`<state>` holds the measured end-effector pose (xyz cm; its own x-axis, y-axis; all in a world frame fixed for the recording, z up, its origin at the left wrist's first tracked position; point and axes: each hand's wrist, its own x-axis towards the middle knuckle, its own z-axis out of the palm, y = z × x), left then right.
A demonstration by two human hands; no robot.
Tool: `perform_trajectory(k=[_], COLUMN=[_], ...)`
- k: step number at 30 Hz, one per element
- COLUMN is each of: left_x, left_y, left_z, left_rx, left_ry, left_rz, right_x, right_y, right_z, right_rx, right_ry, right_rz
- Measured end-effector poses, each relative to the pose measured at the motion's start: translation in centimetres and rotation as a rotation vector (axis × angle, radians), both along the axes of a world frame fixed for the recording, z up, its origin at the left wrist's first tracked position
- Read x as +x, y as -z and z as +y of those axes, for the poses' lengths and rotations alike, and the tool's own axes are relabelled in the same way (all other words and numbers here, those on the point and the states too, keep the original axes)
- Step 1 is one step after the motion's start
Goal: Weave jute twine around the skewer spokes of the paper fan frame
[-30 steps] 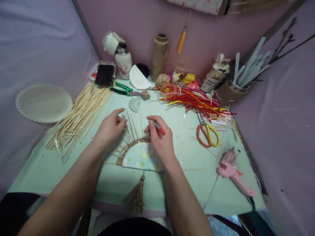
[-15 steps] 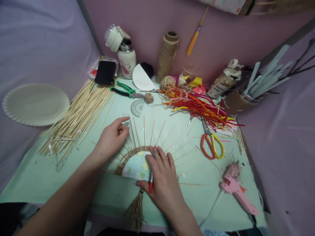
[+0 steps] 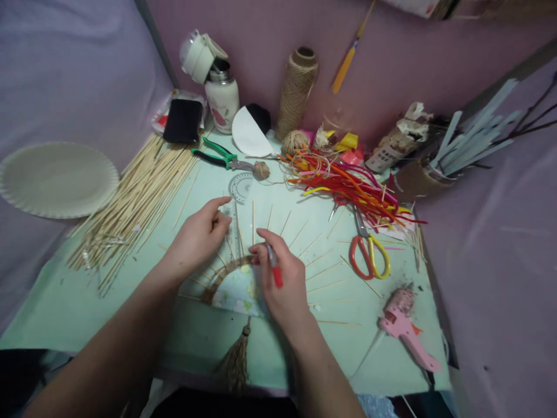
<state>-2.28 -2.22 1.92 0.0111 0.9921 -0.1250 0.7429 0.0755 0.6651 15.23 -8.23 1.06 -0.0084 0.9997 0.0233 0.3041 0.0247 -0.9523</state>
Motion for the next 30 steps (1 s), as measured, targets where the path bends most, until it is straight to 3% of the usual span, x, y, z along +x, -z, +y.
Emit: perform_trajectory(k=[5,9,30], left_x=[0.2,-0.1,0.1], left_y=[1.2,1.7,2.1], left_z=[0.1,0.0,-0.2], left_rx=[0.007,-0.008,-0.045], left_ry=[-0.022,-0.049,-0.046], left_rz=[-0.009,-0.015,-0.004], right_x=[-1.3,-1.7,-1.6], right_y=[1.7,2.4,3.1], right_z=[2.1,2.2,2.3], right_rx=[-0.015,0.018,-0.027], right_ry=[0.11,0.088,0.049], right_rz=[-0.03,-0.02,-0.021])
